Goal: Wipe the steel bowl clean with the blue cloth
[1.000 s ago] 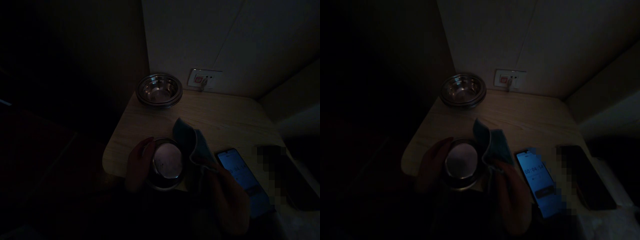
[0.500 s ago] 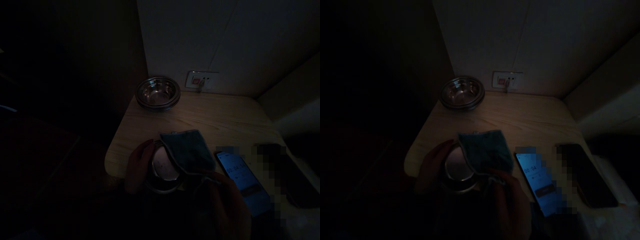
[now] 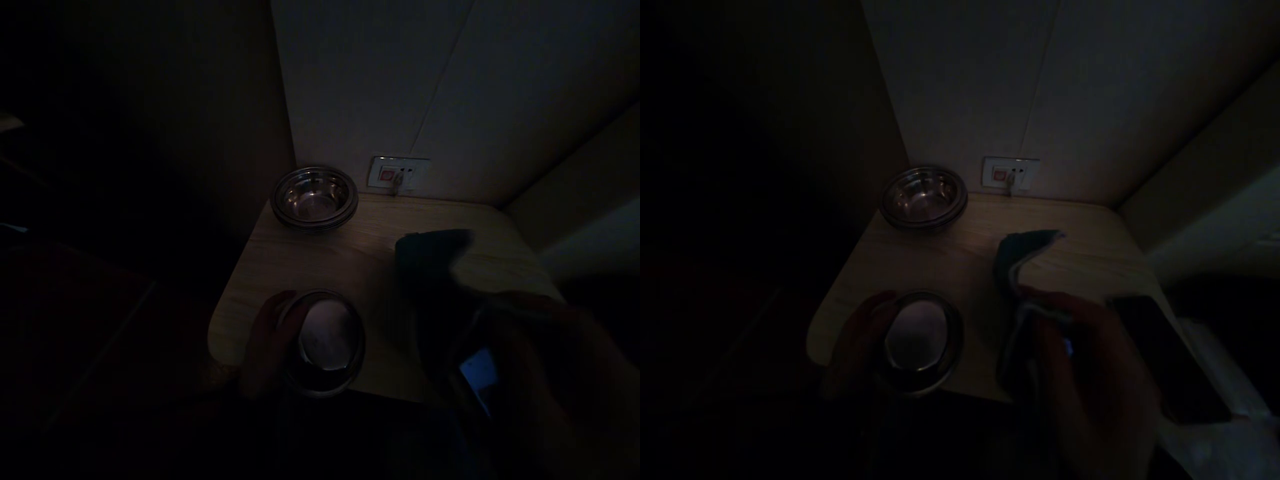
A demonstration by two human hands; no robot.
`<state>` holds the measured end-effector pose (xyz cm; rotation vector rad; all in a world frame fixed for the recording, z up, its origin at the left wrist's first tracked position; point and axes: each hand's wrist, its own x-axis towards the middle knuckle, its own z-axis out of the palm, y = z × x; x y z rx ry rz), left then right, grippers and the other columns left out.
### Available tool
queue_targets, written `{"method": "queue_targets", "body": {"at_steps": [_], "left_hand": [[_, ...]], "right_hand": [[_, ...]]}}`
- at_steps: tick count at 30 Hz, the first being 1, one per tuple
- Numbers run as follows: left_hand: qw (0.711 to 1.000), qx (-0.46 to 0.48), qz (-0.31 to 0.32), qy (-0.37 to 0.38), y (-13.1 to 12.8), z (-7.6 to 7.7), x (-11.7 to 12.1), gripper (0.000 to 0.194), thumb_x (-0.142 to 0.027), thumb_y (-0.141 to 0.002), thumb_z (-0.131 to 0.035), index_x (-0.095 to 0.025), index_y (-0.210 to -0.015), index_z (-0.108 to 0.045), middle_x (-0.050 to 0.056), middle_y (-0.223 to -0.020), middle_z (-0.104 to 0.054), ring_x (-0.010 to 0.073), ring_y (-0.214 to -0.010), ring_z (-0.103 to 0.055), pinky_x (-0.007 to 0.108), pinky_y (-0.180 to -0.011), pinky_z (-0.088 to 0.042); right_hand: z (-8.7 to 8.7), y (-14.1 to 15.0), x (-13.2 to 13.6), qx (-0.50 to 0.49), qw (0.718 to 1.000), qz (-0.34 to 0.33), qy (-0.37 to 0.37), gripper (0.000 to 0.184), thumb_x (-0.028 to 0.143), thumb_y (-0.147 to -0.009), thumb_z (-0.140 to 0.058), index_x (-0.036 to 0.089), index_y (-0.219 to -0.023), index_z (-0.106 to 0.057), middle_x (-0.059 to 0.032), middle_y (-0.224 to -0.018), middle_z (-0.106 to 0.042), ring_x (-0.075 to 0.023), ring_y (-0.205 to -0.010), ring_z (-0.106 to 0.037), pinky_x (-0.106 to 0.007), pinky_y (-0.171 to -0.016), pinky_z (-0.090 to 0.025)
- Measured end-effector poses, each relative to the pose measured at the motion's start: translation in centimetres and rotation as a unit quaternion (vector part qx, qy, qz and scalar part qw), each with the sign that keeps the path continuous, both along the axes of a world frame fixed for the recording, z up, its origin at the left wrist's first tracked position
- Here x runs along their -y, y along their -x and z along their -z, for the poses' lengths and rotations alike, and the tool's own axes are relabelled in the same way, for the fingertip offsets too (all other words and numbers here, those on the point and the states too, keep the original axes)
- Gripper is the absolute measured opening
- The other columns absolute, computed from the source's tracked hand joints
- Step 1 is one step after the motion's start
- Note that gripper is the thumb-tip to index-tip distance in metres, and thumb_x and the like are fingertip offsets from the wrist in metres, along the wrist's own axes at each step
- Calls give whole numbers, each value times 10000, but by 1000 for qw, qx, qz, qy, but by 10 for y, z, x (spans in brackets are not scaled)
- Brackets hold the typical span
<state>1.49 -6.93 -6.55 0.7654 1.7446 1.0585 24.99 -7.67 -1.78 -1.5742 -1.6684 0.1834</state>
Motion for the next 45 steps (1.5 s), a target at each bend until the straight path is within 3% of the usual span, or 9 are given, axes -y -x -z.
{"method": "queue_targets", "body": {"at_steps": [3, 10, 22, 26, 29, 33, 36, 40, 45], "left_hand": [[1000, 8, -11, -9, -2, 2, 0, 531, -485, -628, -641, -139, -1020, -555, 87, -946, -666, 235, -895, -612, 326, -759, -464], [999, -41, -19, -19, -8, 8, 0, 507, -507, -645, -614, -140, -991, -564, 99, -956, -648, 243, -907, -597, 350, -779, -454], [996, -69, -49, -14, -11, 10, 4, 496, -470, -674, -590, -127, -1031, -562, 129, -1021, -629, 270, -978, -575, 398, -845, -432], [998, -50, -43, -12, -12, 11, 5, 498, -459, -664, -605, -122, -1029, -573, 127, -1003, -639, 266, -964, -585, 392, -836, -442], [997, -43, -55, -23, -14, 12, 4, 499, -451, -666, -609, -124, -1041, -569, 130, -1023, -638, 264, -976, -584, 393, -847, -440], [998, -34, -50, -19, -15, 10, 3, 512, -449, -653, -618, -111, -1035, -577, 139, -1018, -644, 267, -955, -595, 392, -826, -454], [997, -51, -59, -19, -15, 8, 4, 503, -446, -656, -614, -123, -1041, -580, 128, -1017, -646, 261, -953, -598, 383, -828, -455], [997, -57, -52, -15, -15, 8, 5, 499, -454, -660, -608, -115, -1026, -593, 128, -986, -654, 258, -938, -601, 373, -824, -457], [995, -70, -67, -2, -18, 7, 4, 459, -440, -691, -588, -130, -1029, -597, 121, -1015, -650, 259, -969, -590, 380, -851, -444]], "right_hand": [[17, 23, 12, 60, 988, -140, -11, 214, 259, -871, -439, 230, -1042, -566, -33, -932, -676, -175, -809, -646, -263, -649, -523], [44, 66, 21, 150, 947, -266, -96, 279, 112, -843, -406, 177, -1020, -612, -42, -1000, -691, -191, -934, -618, -330, -810, -492], [44, 75, 8, 165, 952, -239, -99, 242, 134, -878, -416, 141, -952, -646, -84, -993, -687, -226, -937, -601, -348, -763, -477], [42, 75, 9, 165, 953, -241, -83, 292, 137, -899, -370, 189, -965, -650, -52, -927, -703, -167, -804, -625, -292, -688, -500], [42, 73, 10, 178, 943, -262, -107, 249, 128, -874, -417, 155, -969, -646, -71, -963, -697, -224, -929, -611, -358, -740, -505], [44, 74, 12, 129, 960, -234, -80, 278, 170, -909, -384, 214, -958, -653, -34, -937, -702, -153, -834, -637, -256, -711, -526], [44, 77, 11, 141, 947, -270, -107, 278, 159, -899, -387, 163, -949, -660, -67, -968, -696, -214, -932, -618, -324, -765, -532], [43, 78, 8, 88, 969, -229, -33, 299, 189, -923, -364, 204, -949, -662, -37, -917, -704, -140, -795, -642, -219, -677, -542], [43, 76, 2, 155, 952, -252, -76, 264, 140, -880, -408, 134, -982, -651, -94, -967, -691, -226, -957, -598, -337, -798, -528]]}}
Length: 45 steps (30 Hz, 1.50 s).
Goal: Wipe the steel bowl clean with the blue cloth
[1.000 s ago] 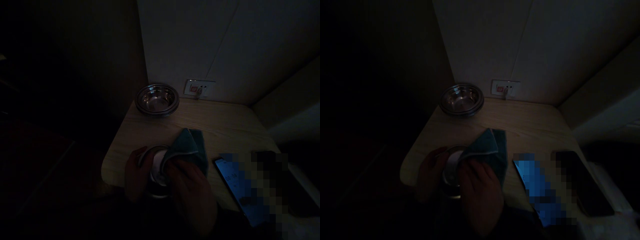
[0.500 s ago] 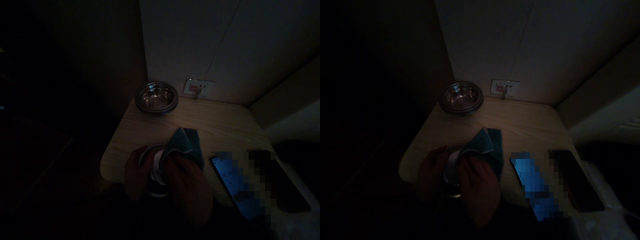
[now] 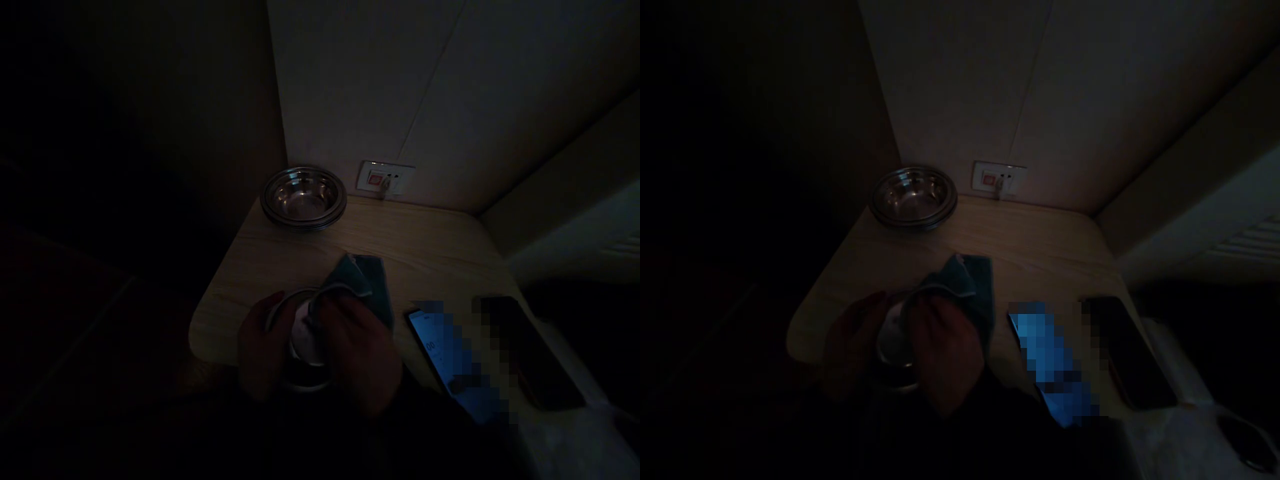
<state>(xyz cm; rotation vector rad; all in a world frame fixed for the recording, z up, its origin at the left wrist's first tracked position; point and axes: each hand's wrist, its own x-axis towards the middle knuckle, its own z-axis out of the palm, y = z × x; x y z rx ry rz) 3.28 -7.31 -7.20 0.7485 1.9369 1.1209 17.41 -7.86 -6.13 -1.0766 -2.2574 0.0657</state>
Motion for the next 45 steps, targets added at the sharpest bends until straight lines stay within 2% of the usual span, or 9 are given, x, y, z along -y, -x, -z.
{"method": "queue_targets", "body": {"at_steps": [5, 10, 13, 16, 21, 26, 29, 35, 45], "left_hand": [[1000, -10, 18, 6, 1, -1, 1, 465, -447, -689, -588, -142, -1040, -602, 111, -1004, -658, 256, -951, -598, 375, -836, -451], [1000, -2, 13, 5, 1, 1, 0, 484, -452, -669, -592, -124, -1024, -612, 117, -980, -667, 257, -925, -609, 369, -815, -462], [1000, -8, 19, -4, 0, 0, 0, 488, -449, -669, -593, -132, -1040, -607, 109, -985, -667, 251, -921, -609, 359, -806, -466], [1000, -17, 13, -4, 0, -1, 0, 482, -461, -681, -583, -140, -1039, -611, 105, -996, -664, 248, -930, -602, 354, -808, -462], [1000, -14, 15, 2, 0, 1, 0, 483, -470, -676, -590, -146, -1034, -621, 98, -1001, -665, 249, -940, -595, 350, -809, -457], [1000, -11, 10, 9, 0, 1, -2, 448, -461, -689, -585, -155, -1012, -631, 86, -984, -672, 238, -925, -602, 331, -792, -464], [1000, -17, 4, 20, -1, -2, -3, 411, -457, -710, -571, -165, -989, -645, 77, -994, -675, 233, -952, -597, 322, -814, -456], [999, -28, 3, 26, -1, -1, -4, 364, -457, -769, -505, -179, -940, -666, 70, -974, -684, 232, -943, -600, 346, -844, -435], [999, 26, 24, -18, 3, 6, -2, 383, -429, -731, -542, -146, -972, -635, 86, -993, -679, 220, -950, -603, 320, -833, -450]], "right_hand": [[-1, -1, 5, -7, 1000, -27, 5, 267, 153, -893, -399, 162, -973, -653, -76, -937, -698, -196, -911, -612, -313, -777, -531], [2, 2, 13, -65, 997, 43, 15, 265, 185, -906, -399, 201, -966, -657, -41, -948, -699, -162, -866, -627, -271, -770, -530], [1, -4, 1, -25, 998, -58, 21, 246, 140, -874, -433, 164, -997, -644, -56, -967, -695, -200, -954, -603, -330, -846, -502], [3, -20, -21, -62, 994, -1, 87, 252, 137, -863, -424, 140, -1007, -630, -88, -976, -685, -203, -938, -616, -323, -821, -507], [14, -53, -24, -282, 902, 222, 241, 234, 319, -859, -457, 185, -923, -637, -37, -831, -706, -183, -731, -663, -264, -594, -535], [15, -66, -4, -352, 839, 290, 298, 284, 410, -828, -477, 189, -839, -654, -47, -735, -707, -211, -653, -670, -286, -514, -535], [10, -61, 9, -343, 854, 276, 278, 234, 372, -840, -480, 203, -854, -641, -35, -747, -707, -199, -652, -670, -273, -514, -537], [4, -27, 28, -112, 987, 86, 75, 246, 167, -851, -437, 190, -1014, -620, -57, -1005, -679, -183, -903, -628, -272, -708, -507], [2, 14, 11, -25, 1000, -9, -15, 328, 169, -942, -325, 181, -934, -653, -15, -1027, -687, -162, -950, -576, -317, -798, -405]]}}
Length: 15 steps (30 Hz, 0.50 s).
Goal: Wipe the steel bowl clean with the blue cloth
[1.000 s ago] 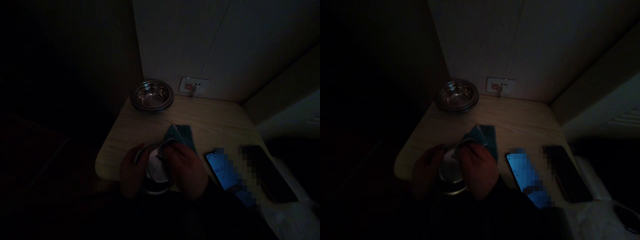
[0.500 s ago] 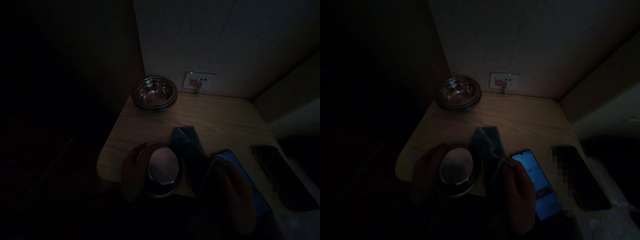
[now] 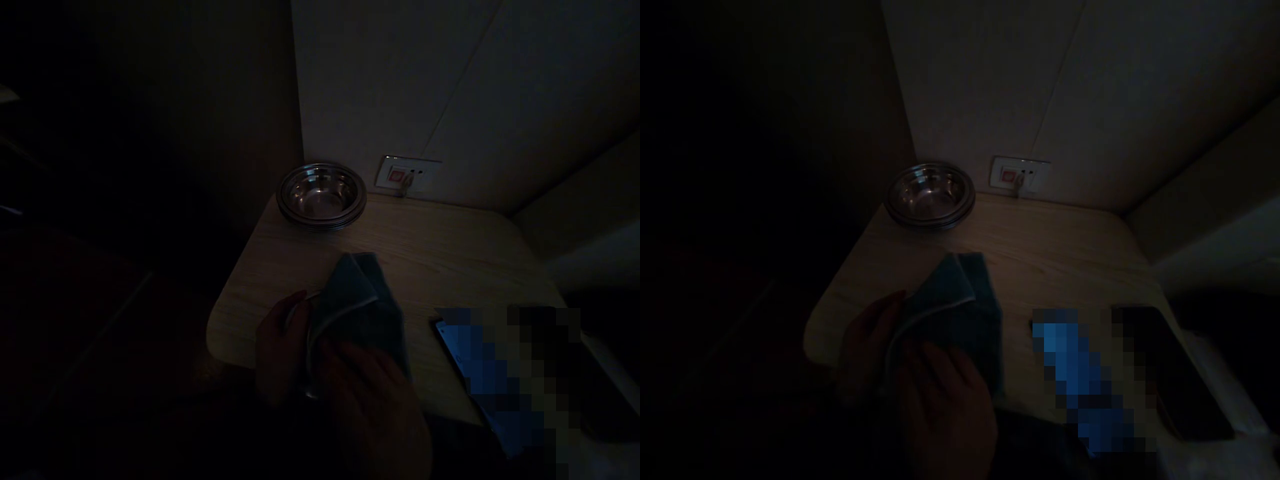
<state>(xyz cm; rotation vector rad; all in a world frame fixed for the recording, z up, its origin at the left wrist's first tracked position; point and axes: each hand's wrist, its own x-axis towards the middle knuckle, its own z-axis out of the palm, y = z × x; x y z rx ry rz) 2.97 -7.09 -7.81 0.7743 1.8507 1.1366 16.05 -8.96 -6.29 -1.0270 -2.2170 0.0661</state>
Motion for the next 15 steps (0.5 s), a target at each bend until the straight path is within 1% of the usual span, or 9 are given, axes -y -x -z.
{"method": "queue_targets", "body": {"at_steps": [1, 3, 5, 6, 8, 10, 13, 14, 15], "left_hand": [[1000, 8, 5, -2, 0, -1, 0, 389, -434, -727, -544, -145, -971, -634, 85, -988, -682, 217, -943, -606, 314, -828, -454], [1000, 13, 15, -13, 1, -2, 1, 398, -436, -731, -533, -141, -980, -631, 85, -986, -683, 211, -930, -611, 307, -831, -455], [1000, 2, 19, -19, 1, -2, 1, 395, -416, -732, -520, -123, -972, -634, 98, -990, -681, 212, -924, -613, 308, -841, -452], [1000, -3, 19, -18, 2, -2, 1, 395, -408, -731, -514, -114, -965, -636, 106, -990, -681, 215, -923, -613, 309, -842, -453], [1000, -1, 23, -15, 2, -1, 0, 399, -409, -728, -508, -109, -957, -639, 113, -990, -682, 221, -926, -613, 312, -837, -457], [999, 8, 38, -25, 3, 1, 0, 407, -422, -730, -503, -116, -961, -640, 108, -985, -684, 223, -919, -617, 313, -827, -463], [998, 2, 49, -41, 3, 2, -1, 402, -410, -733, -496, -115, -963, -644, 108, -978, -687, 225, -903, -621, 315, -818, -467], [998, -1, 49, -34, 2, 2, -1, 397, -405, -737, -493, -117, -964, -646, 108, -979, -687, 226, -902, -621, 317, -815, -467], [998, -2, 49, -25, 2, 1, -1, 393, -402, -744, -489, -121, -966, -649, 107, -985, -686, 227, -905, -621, 319, -814, -467]], "right_hand": [[0, 1, 3, -7, 1000, -1, -2, 348, 171, -950, -308, 188, -927, -654, -3, -994, -697, -149, -933, -579, -306, -807, -399], [-1, 2, 6, -3, 1000, -7, 2, 352, 189, -955, -302, 177, -938, -653, -7, -970, -703, -158, -936, -578, -314, -830, -393], [-3, 3, 5, 16, 1000, -14, 9, 338, 206, -948, -317, 145, -958, -649, -37, -1016, -689, -193, -979, -569, -344, -846, -398], [-4, 4, 4, 16, 1000, -13, 8, 341, 203, -947, -315, 144, -951, -652, -43, -1042, -681, -193, -977, -573, -338, -833, -407], [-6, 6, 3, 4, 1000, -10, 9, 351, 185, -950, -307, 186, -930, -657, -6, -1018, -691, -156, -923, -591, -299, -812, -417], [-7, 7, 2, 0, 1000, -26, 2, 359, 185, -952, -301, 204, -916, -658, 11, -974, -703, -146, -899, -597, -291, -805, -423], [-5, 4, 5, 12, 999, -43, -12, 352, 190, -943, -311, 174, -910, -661, -22, -1008, -693, -178, -960, -585, -331, -818, -441], [-4, 2, 7, 14, 1000, -24, -10, 355, 176, -942, -308, 172, -923, -663, -23, -1034, -685, -173, -963, -587, -329, -820, -447], [-3, 0, 9, 10, 1000, -12, -8, 361, 171, -945, -305, 191, -928, -665, -4, -1015, -692, -147, -922, -601, -298, -799, -458]]}}
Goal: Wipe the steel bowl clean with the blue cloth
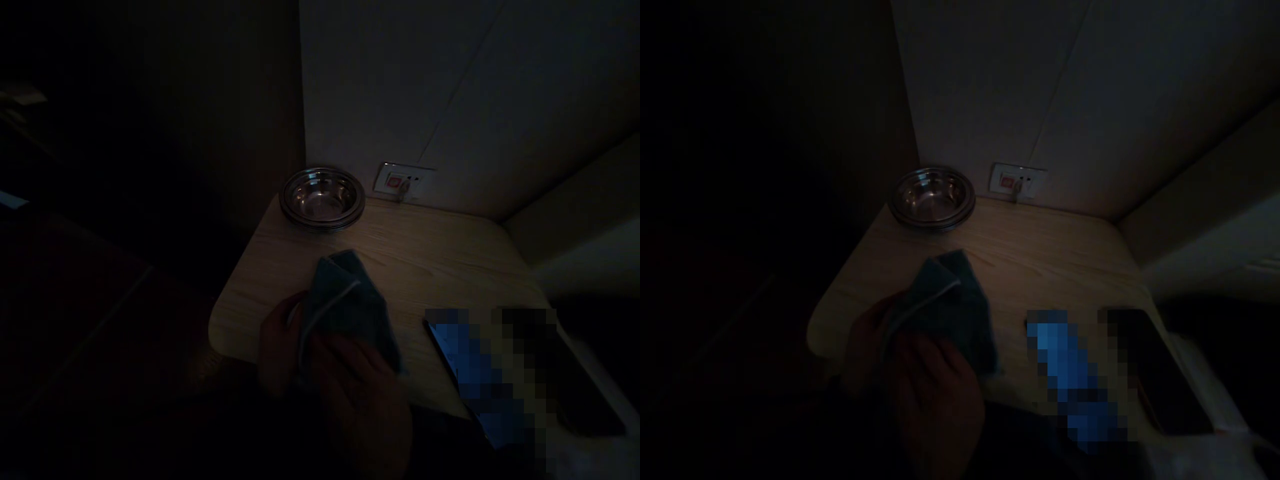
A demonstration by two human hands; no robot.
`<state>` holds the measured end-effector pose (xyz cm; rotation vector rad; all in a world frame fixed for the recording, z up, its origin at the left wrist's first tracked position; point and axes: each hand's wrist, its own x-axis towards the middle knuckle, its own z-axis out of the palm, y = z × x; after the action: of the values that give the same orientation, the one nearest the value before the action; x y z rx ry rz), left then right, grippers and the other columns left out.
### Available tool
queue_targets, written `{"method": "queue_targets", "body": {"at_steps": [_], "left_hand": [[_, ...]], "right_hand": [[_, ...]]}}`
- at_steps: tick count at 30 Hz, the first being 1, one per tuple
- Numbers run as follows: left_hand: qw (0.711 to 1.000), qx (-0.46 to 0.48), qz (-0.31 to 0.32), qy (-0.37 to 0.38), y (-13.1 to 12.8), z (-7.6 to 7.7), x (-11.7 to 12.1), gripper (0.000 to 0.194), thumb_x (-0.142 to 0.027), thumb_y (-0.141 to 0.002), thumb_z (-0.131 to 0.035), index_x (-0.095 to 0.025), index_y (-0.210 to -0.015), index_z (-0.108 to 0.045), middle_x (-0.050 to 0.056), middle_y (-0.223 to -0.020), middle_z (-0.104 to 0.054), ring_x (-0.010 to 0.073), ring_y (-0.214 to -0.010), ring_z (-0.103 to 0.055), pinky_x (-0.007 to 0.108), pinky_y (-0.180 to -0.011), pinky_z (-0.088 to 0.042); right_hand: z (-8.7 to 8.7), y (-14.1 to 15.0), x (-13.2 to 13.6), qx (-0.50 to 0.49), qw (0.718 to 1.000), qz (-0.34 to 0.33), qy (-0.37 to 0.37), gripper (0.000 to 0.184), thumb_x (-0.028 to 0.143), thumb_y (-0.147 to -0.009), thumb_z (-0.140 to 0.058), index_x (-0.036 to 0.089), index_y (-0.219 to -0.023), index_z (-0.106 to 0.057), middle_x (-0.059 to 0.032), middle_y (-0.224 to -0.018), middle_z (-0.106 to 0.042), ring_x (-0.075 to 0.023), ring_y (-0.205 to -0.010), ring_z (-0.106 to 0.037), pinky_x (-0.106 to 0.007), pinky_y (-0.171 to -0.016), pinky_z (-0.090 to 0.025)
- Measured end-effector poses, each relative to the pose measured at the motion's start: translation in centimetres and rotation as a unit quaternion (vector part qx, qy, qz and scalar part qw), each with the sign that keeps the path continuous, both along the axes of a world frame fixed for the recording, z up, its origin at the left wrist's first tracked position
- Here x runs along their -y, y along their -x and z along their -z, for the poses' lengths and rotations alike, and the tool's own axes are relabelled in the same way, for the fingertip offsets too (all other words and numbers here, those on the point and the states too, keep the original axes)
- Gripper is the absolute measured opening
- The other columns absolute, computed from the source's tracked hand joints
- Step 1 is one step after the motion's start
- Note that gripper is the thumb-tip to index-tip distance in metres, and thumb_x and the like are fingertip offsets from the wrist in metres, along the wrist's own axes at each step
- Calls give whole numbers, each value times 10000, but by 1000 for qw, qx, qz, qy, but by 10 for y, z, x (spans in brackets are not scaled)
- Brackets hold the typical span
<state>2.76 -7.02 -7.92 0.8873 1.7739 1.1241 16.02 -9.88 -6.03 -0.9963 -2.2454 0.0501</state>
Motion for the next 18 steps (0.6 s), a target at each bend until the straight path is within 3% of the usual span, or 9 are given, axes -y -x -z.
{"method": "queue_targets", "body": {"at_steps": [2, 7, 12, 18], "left_hand": [[1000, -2, 5, 3, -1, -1, 0, 381, -399, -756, -482, -127, -959, -656, 105, -995, -685, 227, -916, -618, 319, -819, -464], [1000, -11, 3, -6, -1, -1, -1, 371, -356, -746, -486, -103, -956, -658, 113, -964, -693, 223, -893, -628, 305, -803, -472], [1000, -8, -17, 23, -2, -2, -2, 389, -408, -767, -490, -139, -998, -651, 90, -1030, -678, 223, -965, -608, 324, -856, -446], [1000, -18, 13, 20, -1, -5, -4, 364, -311, -766, -450, -93, -962, -665, 124, -989, -690, 229, -905, -628, 327, -821, -465]], "right_hand": [[2, -3, 3, 15, 999, -37, -6, 343, 191, -947, -320, 221, -961, -662, 32, -998, -697, -125, -903, -610, -268, -799, -466], [3, -5, 2, 4, 1000, -25, -9, 323, 173, -934, -344, 182, -946, -666, 7, -1065, -673, -161, -992, -589, -299, -880, -456], [5, -14, 8, 22, 999, -25, -14, 307, 188, -938, -360, 206, -992, -661, 19, -1044, -681, -129, -977, -598, -250, -872, -471], [11, -13, 1, 27, 996, -80, -27, 308, 162, -938, -353, 160, -1038, -644, -15, -1136, -636, -158, -1076, -560, -322, -959, -444]]}}
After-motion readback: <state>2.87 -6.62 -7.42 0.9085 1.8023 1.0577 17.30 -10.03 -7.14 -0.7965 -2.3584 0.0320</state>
